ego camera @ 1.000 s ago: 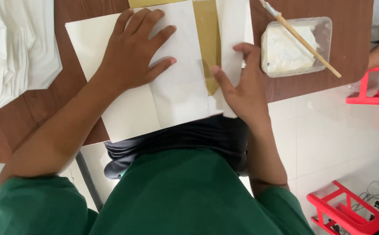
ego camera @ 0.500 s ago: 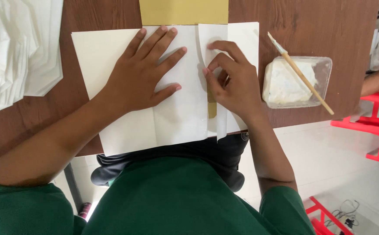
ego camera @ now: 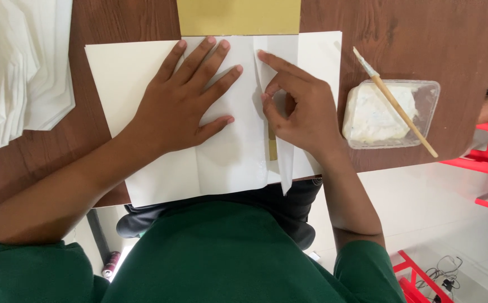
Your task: Folding and gluing paper sheets to assemble a paper bag.
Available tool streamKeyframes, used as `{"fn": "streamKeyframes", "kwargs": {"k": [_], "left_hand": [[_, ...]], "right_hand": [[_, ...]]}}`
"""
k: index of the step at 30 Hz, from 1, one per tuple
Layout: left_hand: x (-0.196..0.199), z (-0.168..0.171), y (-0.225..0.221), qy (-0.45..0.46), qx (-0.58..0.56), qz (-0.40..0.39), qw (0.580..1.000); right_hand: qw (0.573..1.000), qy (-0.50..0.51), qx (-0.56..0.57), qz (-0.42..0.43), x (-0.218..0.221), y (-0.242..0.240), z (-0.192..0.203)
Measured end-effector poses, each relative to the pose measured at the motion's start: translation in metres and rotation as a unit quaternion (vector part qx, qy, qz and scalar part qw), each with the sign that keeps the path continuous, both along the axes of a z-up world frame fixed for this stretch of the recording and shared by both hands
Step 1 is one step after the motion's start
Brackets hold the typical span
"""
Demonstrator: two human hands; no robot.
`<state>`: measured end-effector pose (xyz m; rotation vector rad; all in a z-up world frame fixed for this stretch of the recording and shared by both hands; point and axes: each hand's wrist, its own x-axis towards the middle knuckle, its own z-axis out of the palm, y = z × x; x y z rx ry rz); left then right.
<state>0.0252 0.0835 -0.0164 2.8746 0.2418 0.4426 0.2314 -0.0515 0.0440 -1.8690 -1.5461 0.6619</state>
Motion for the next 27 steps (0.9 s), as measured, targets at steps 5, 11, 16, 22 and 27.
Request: {"fn": "streamKeyframes", "kwargs": {"k": [5,11,16,22,27], "left_hand": [[0.000,0.001,-0.001,-0.001,0.018,0.003,1.000],[0.002,0.004,0.002,0.002,-0.008,-0.012,1.000],[0.003,0.007,0.001,0.017,0.001,-0.012,1.000],[0.005,0.005,-0.001,0.011,0.006,-0.018,1.000],[0.007,0.006,0.002,-0.007,0.030,-0.020,0.999]], "right_hand": [[0.998,-0.058,0.012,0.002,-0.003,0.001,-0.001],[0.997,-0.041,0.043,0.052,0.003,-0.011,0.000],[0.990,-0.030,0.131,0.042,-0.006,-0.062,-0.008],[0.967,-0.164,0.190,0.039,-0.017,-0.136,-0.047],[0.958,-0.207,0.195,0.045,-0.023,-0.150,-0.056]]}}
